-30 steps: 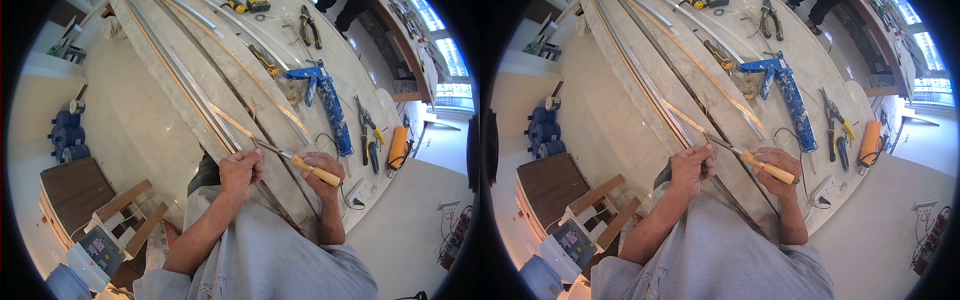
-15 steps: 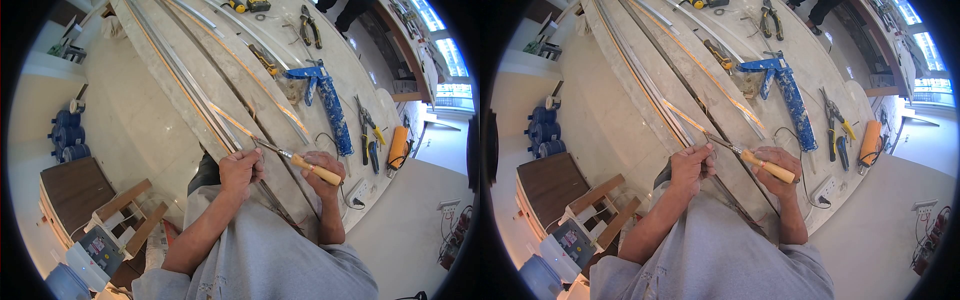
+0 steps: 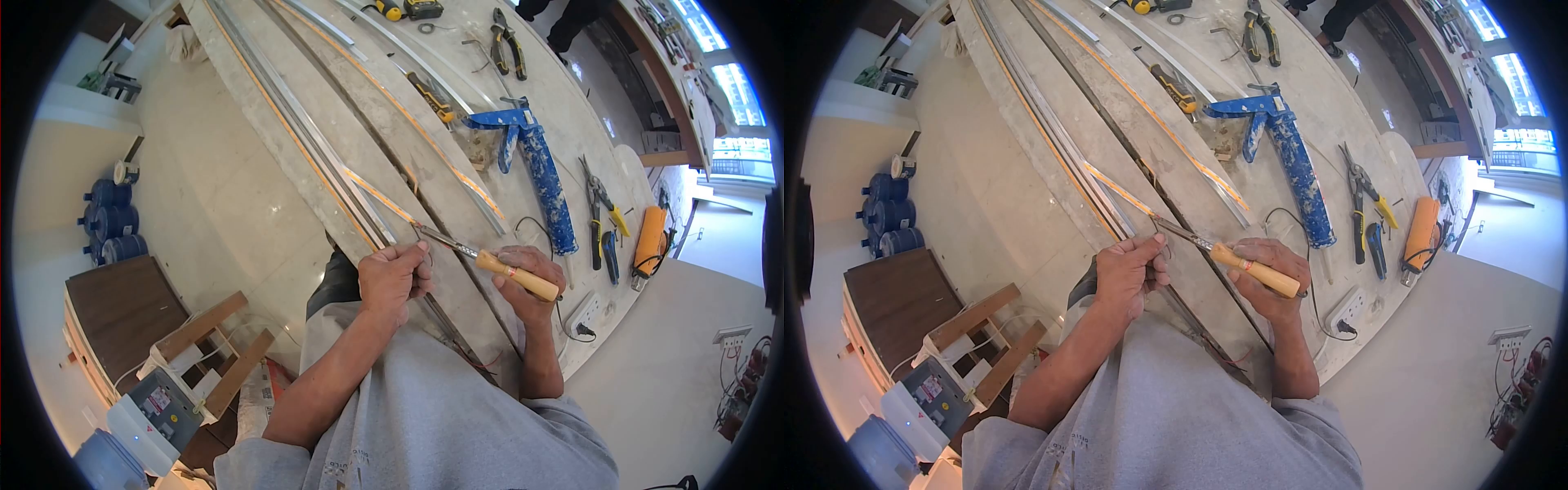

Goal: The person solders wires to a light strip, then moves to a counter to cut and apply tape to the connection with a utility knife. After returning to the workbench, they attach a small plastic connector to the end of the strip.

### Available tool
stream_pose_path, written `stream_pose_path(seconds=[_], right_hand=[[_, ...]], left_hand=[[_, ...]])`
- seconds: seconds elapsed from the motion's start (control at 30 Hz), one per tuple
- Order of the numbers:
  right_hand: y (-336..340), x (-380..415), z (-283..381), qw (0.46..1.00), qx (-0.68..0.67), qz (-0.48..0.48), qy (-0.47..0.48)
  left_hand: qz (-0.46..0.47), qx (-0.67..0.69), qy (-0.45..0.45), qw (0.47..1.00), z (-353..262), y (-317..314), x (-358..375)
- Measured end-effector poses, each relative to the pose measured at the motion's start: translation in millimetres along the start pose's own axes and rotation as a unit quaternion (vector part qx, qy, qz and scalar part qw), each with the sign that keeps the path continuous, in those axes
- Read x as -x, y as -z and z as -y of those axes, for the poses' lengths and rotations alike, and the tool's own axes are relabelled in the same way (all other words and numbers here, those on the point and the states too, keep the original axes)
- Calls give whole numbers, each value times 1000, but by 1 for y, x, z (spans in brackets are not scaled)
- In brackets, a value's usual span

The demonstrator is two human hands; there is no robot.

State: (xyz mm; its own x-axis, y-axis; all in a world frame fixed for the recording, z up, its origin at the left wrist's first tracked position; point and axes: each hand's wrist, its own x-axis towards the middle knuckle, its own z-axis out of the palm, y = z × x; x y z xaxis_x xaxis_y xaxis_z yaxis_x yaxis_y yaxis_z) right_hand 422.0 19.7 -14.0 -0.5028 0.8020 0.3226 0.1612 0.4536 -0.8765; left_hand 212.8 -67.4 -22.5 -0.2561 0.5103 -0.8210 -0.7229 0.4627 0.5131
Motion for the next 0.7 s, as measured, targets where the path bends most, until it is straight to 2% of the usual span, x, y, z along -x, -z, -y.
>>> stream_pose_path(seconds=[0.7], right_hand=[[0,0,1,1000,7,-1,4]], left_hand=[[-3,8,11,1000,-3,-1,1]])
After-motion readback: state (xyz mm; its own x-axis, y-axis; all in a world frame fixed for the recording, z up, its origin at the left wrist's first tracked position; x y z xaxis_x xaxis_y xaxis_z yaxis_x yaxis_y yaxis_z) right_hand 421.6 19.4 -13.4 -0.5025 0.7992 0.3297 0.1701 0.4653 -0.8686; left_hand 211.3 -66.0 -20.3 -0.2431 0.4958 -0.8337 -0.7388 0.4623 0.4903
